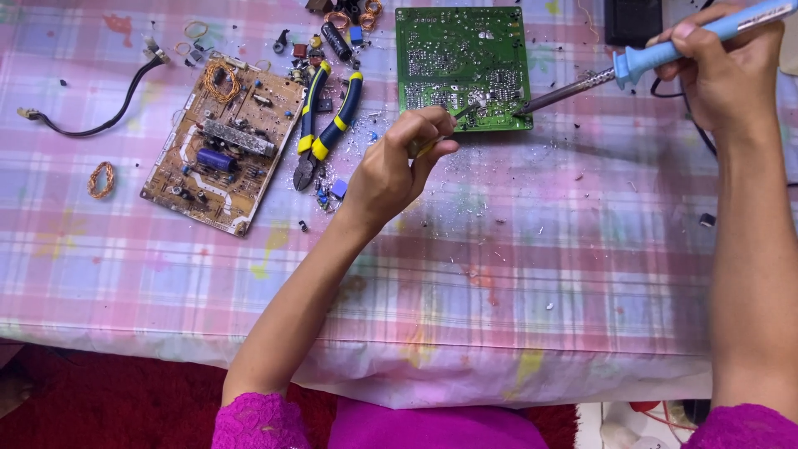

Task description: The person uses a soldering iron and a screwdriver to work on a green circuit board. They flip the board over to access the solder side and apply heat to various points while manipulating components with the screwdriver.

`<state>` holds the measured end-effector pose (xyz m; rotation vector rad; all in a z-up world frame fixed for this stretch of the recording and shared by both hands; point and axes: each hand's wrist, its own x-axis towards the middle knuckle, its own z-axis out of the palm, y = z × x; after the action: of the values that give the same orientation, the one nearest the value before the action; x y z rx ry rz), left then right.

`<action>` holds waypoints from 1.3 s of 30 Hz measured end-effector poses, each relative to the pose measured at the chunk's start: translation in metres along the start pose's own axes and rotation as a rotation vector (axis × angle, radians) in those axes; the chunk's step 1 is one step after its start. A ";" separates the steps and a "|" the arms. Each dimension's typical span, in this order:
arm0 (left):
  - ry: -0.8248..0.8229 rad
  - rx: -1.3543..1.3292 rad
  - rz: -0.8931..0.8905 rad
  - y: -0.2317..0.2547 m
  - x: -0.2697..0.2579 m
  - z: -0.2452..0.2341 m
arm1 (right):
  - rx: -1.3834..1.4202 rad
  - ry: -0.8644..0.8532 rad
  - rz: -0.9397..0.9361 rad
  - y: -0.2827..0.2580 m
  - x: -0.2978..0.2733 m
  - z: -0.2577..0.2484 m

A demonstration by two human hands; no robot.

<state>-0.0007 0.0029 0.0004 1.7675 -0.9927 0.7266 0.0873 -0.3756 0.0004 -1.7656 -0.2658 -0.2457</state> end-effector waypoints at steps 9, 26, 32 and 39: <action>0.005 0.004 0.008 -0.001 0.000 0.000 | -0.120 -0.071 -0.006 -0.005 0.002 -0.005; 0.004 -0.002 0.043 0.000 0.001 0.000 | 0.102 0.185 -0.019 0.010 -0.050 0.012; -0.003 -0.014 0.001 0.000 0.000 0.000 | 0.060 0.276 -0.082 0.007 -0.079 0.022; -0.001 -0.008 0.039 0.002 0.003 -0.001 | -0.056 0.293 -0.262 -0.002 -0.106 0.040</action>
<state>-0.0010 0.0027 0.0043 1.7462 -1.0320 0.7458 -0.0130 -0.3403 -0.0389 -1.7220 -0.2795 -0.6995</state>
